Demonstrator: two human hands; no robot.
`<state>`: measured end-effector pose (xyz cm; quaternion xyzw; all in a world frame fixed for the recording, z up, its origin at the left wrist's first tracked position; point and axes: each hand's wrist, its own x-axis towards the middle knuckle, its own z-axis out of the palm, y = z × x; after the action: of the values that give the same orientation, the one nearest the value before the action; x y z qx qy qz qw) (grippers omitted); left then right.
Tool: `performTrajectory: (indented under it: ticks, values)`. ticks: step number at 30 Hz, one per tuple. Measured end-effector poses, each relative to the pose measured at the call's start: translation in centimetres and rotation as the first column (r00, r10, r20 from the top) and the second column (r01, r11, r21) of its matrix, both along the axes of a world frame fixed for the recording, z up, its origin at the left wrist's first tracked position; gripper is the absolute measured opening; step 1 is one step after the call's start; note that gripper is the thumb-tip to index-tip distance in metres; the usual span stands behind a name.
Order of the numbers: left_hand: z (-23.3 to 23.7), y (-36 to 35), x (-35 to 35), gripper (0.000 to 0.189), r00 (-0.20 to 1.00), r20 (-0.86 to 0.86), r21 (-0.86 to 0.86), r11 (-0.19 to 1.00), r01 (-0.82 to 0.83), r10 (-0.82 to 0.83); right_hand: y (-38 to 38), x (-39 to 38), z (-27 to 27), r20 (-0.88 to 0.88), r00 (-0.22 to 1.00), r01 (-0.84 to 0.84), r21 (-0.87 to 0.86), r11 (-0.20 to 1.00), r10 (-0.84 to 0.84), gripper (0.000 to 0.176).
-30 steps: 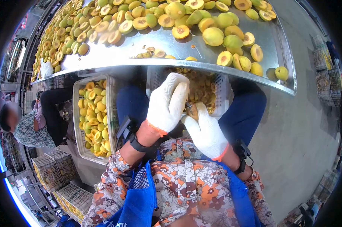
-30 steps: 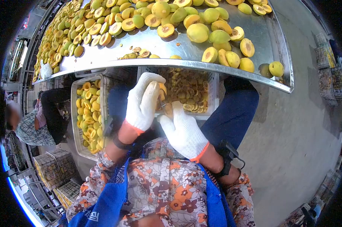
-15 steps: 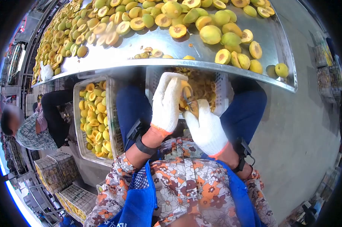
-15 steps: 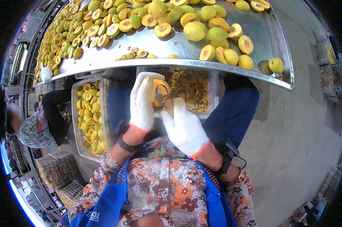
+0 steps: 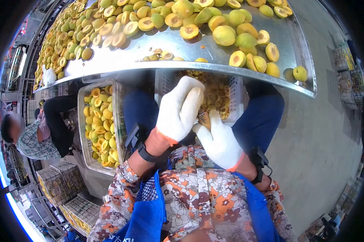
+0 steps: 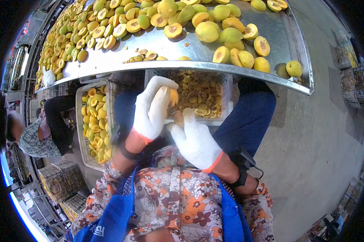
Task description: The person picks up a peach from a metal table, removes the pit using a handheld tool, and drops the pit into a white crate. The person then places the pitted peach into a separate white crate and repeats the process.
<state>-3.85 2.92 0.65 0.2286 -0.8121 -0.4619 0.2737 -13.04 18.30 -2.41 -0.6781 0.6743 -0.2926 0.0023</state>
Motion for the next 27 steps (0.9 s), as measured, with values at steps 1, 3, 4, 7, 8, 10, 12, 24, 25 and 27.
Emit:
performTrajectory:
  ticks: [1, 3, 4, 7, 8, 10, 12, 24, 25, 27]
  values:
    - [0.0, -0.3, 0.1, 0.027, 0.998, 0.017, 0.171, 0.984, 0.050, -0.053, 0.1, -0.1, -0.1, 0.104, 0.994, -0.023, -0.001, 1.000, 0.023, 0.025]
    - [-0.4, -0.7, -0.1, 0.028, 0.995, 0.026, 0.323, 0.943, 0.087, -0.101, 0.0, -0.5, -0.3, 0.206, 0.977, -0.050, -0.008, 0.999, 0.051, 0.021]
    - [-0.7, -1.0, -0.2, 0.028, 0.994, 0.025, 0.320, 0.943, 0.089, -0.103, -0.3, -0.8, -0.5, 0.216, 0.973, -0.062, -0.067, 0.996, 0.075, 0.019]
    - [-1.2, -1.6, 0.0, 0.030, 0.988, 0.021, 0.275, 0.951, 0.140, -0.151, 0.1, -1.6, 0.9, 0.857, 0.500, -0.146, 0.229, 0.962, -0.128, 0.018]
    - [-1.2, -2.2, 0.1, 0.030, 0.974, 0.042, 0.330, 0.923, 0.196, -0.222, 0.1, -1.9, 1.5, 0.836, -0.222, -0.430, 0.378, 0.820, -0.502, 0.019]
    - [-1.3, -2.6, 0.2, 0.031, 0.955, 0.058, 0.385, 0.889, 0.247, -0.290, 0.2, -1.8, 1.1, 0.809, -0.305, -0.454, 0.340, 0.824, -0.502, 0.021]
    - [-1.5, -2.9, 0.1, 0.031, 0.943, 0.091, 0.470, 0.849, 0.242, -0.320, -0.1, -1.8, 1.0, 0.778, -0.384, -0.470, 0.299, 0.830, -0.497, 0.024]
    - [-2.6, 0.3, -0.5, 0.017, 0.999, 0.037, 0.330, 0.944, -0.005, -0.007, -0.2, -1.8, 1.6, 0.788, -0.292, -0.431, 0.397, 0.810, -0.541, 0.011]
    - [-2.8, 0.6, -0.7, 0.014, 0.999, 0.005, 0.299, 0.954, -0.038, 0.038, -0.1, -1.8, 1.6, 0.791, -0.290, -0.427, 0.396, 0.813, -0.538, 0.011]
    - [-3.3, 1.4, -1.0, 0.012, 0.997, -0.034, 0.264, 0.962, -0.064, 0.076, 0.1, -1.6, 1.0, 0.817, -0.335, -0.410, 0.322, 0.853, -0.469, 0.008]
